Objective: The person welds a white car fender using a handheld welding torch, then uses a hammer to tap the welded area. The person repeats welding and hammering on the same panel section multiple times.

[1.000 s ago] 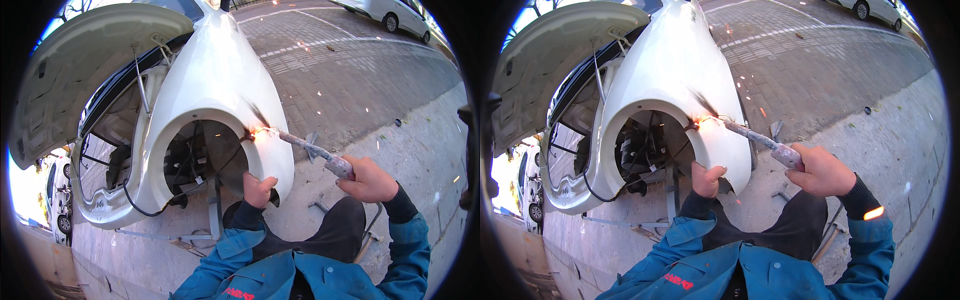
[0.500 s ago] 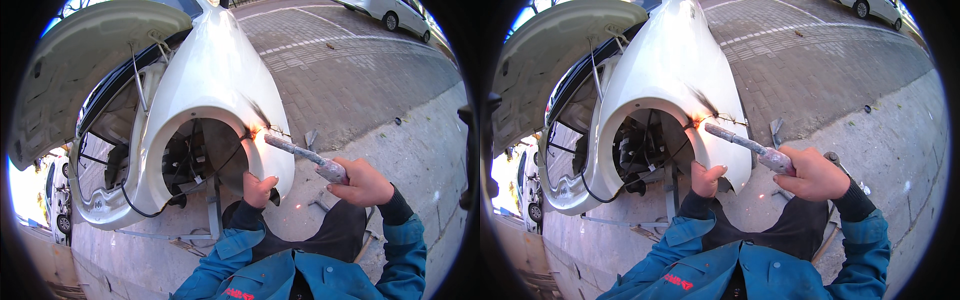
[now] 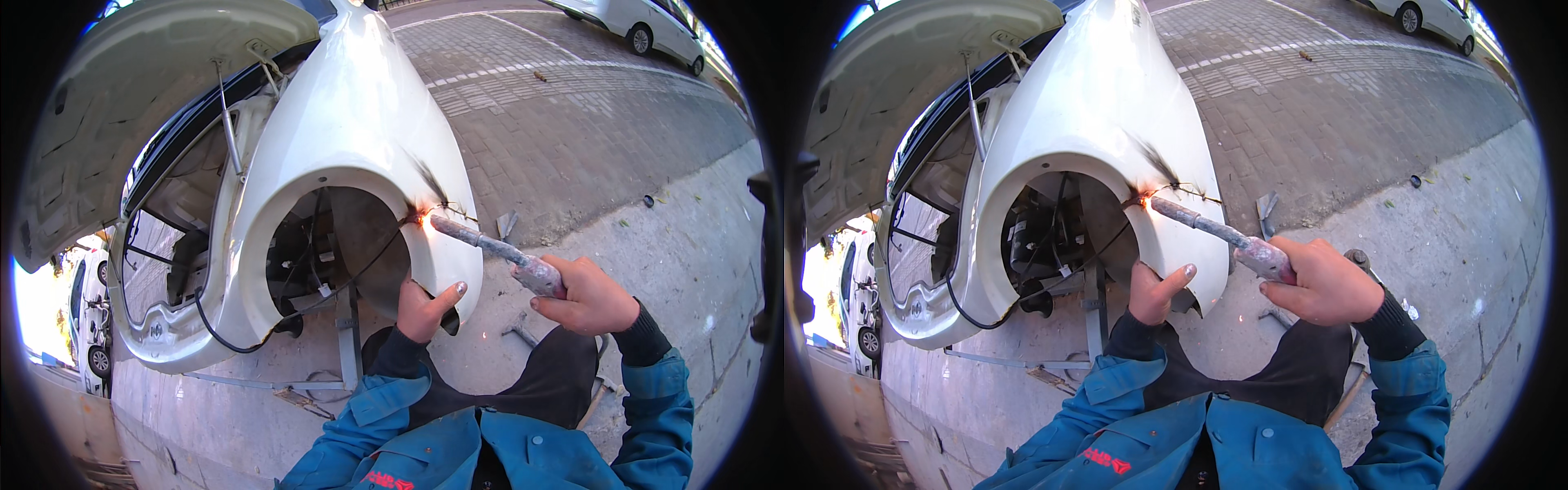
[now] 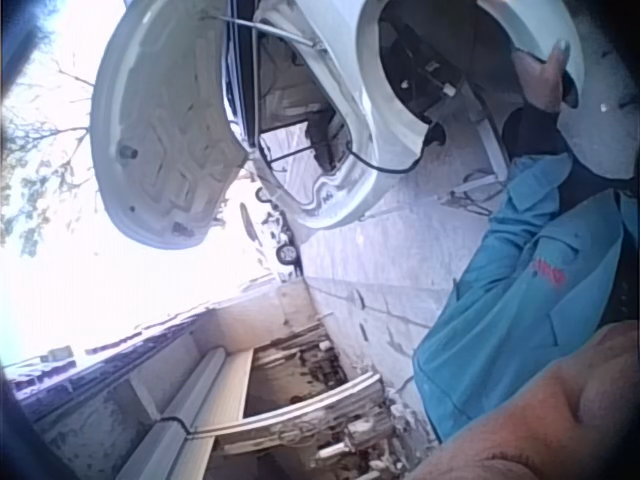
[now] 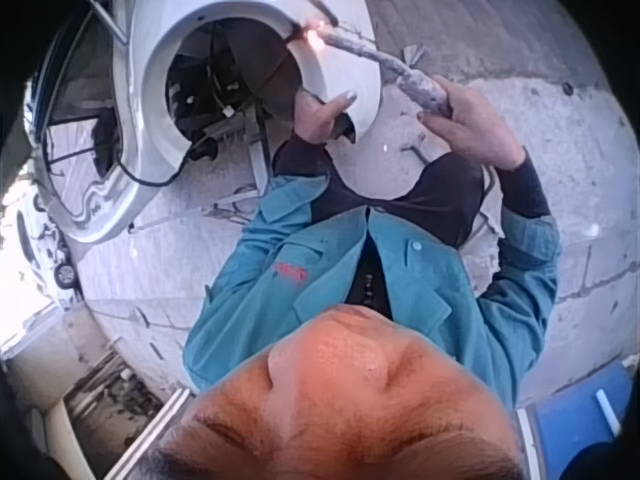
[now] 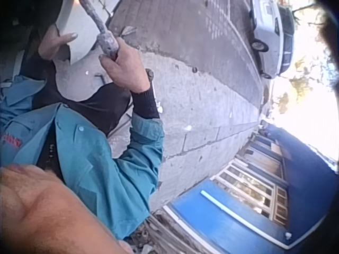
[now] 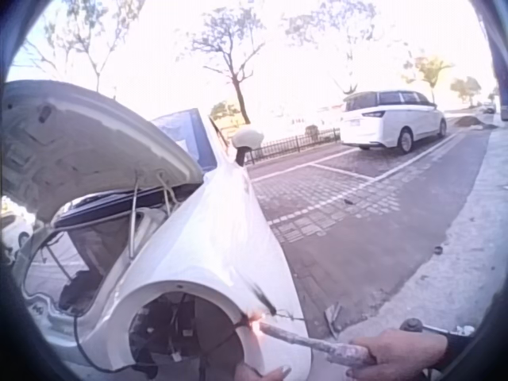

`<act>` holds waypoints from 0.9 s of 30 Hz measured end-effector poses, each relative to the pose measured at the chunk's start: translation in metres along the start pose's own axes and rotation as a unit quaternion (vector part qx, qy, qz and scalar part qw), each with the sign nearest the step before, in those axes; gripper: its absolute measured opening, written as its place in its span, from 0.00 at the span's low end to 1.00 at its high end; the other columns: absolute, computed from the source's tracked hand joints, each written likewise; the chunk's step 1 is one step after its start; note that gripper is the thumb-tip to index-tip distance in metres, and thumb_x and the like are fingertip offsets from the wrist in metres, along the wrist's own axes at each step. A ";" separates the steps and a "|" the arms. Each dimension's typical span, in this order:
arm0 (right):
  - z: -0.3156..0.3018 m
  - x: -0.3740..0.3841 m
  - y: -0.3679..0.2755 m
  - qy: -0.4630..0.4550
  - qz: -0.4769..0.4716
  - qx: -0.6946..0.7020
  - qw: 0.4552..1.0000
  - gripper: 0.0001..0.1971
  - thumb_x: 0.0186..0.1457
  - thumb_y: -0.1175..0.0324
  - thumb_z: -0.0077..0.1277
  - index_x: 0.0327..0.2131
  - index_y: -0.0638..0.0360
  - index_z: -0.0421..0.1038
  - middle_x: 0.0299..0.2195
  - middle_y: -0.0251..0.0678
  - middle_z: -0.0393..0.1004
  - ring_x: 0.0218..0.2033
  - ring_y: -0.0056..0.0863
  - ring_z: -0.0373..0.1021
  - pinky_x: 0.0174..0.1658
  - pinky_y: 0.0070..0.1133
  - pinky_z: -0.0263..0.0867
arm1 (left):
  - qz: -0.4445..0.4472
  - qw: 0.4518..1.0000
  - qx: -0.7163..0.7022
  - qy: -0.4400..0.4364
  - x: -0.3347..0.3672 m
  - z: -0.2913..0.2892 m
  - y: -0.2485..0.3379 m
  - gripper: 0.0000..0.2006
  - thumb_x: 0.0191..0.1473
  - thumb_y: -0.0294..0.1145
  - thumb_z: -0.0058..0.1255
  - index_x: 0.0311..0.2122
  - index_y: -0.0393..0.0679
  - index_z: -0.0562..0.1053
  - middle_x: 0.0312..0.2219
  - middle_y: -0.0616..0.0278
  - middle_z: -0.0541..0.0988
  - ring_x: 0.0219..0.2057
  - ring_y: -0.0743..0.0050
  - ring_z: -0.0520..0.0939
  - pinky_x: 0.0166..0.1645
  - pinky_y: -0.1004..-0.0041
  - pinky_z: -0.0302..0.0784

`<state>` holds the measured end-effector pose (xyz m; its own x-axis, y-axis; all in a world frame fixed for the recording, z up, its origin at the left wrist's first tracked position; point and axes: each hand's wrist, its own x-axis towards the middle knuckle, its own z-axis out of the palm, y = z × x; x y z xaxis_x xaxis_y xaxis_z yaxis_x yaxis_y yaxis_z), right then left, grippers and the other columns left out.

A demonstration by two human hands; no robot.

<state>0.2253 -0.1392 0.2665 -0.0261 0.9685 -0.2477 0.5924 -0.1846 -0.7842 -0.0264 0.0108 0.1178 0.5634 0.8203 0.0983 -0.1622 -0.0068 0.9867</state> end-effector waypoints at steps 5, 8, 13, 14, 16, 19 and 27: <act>0.002 0.004 0.004 0.010 -0.026 -0.010 1.000 0.17 0.65 0.67 0.62 0.54 0.62 0.75 0.35 0.46 0.83 0.34 0.40 0.80 0.42 0.34 0.76 | 0.061 0.998 -0.010 0.024 -0.019 -0.013 0.007 0.44 0.56 0.34 0.71 0.71 0.31 0.59 0.62 0.42 0.76 0.65 0.54 0.76 0.70 0.59 0.69; 0.001 0.005 0.006 0.008 -0.030 -0.015 0.999 0.17 0.65 0.67 0.62 0.54 0.62 0.75 0.36 0.46 0.83 0.34 0.40 0.80 0.42 0.34 0.77 | 0.079 0.960 0.239 0.124 -0.055 -0.035 0.034 0.42 0.58 0.31 0.68 0.72 0.31 0.60 0.65 0.40 0.73 0.65 0.50 0.76 0.72 0.57 0.67; 0.000 0.007 0.005 0.003 -0.031 -0.008 0.999 0.16 0.65 0.66 0.62 0.53 0.62 0.75 0.35 0.46 0.83 0.33 0.39 0.79 0.42 0.33 0.77 | 0.342 0.773 0.510 0.157 -0.117 -0.070 0.109 0.22 0.60 0.24 0.59 0.60 0.36 0.74 0.52 0.45 0.83 0.49 0.51 0.84 0.57 0.58 0.81; 0.000 0.008 0.005 0.001 -0.032 -0.007 0.999 0.16 0.65 0.66 0.61 0.52 0.62 0.75 0.35 0.46 0.83 0.33 0.39 0.79 0.41 0.33 0.76 | 0.395 0.742 0.517 0.159 -0.125 -0.075 0.127 0.18 0.60 0.24 0.58 0.56 0.36 0.76 0.51 0.45 0.84 0.49 0.48 0.84 0.55 0.58 0.82; 0.002 0.009 0.006 0.000 -0.032 -0.008 0.999 0.16 0.65 0.66 0.61 0.52 0.62 0.75 0.34 0.46 0.83 0.32 0.38 0.79 0.41 0.33 0.76 | 0.472 0.642 0.569 0.203 -0.128 -0.092 0.164 0.16 0.64 0.26 0.53 0.56 0.36 0.75 0.51 0.42 0.83 0.51 0.48 0.82 0.54 0.56 0.81; 0.005 0.013 0.009 0.003 -0.040 -0.012 0.999 0.16 0.65 0.66 0.61 0.51 0.63 0.75 0.33 0.45 0.82 0.31 0.37 0.78 0.40 0.32 0.76 | 0.455 0.618 0.561 0.311 -0.095 -0.137 0.211 0.18 0.68 0.27 0.48 0.59 0.29 0.74 0.52 0.41 0.83 0.54 0.46 0.81 0.62 0.54 0.76; 0.008 0.007 0.010 0.031 -0.051 0.018 0.998 0.15 0.63 0.69 0.62 0.51 0.63 0.75 0.33 0.44 0.82 0.32 0.37 0.78 0.41 0.32 0.75 | 0.126 0.718 0.626 0.279 -0.018 -0.243 0.245 0.34 0.76 0.60 0.40 0.63 0.34 0.74 0.55 0.40 0.82 0.57 0.45 0.83 0.64 0.61 0.74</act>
<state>0.2247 -0.1353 0.2521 -0.0339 0.9907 -0.1314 0.5599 -0.0901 -0.8236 -0.2731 0.1332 0.3263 0.1755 0.8021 0.5708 0.8492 -0.4167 0.3244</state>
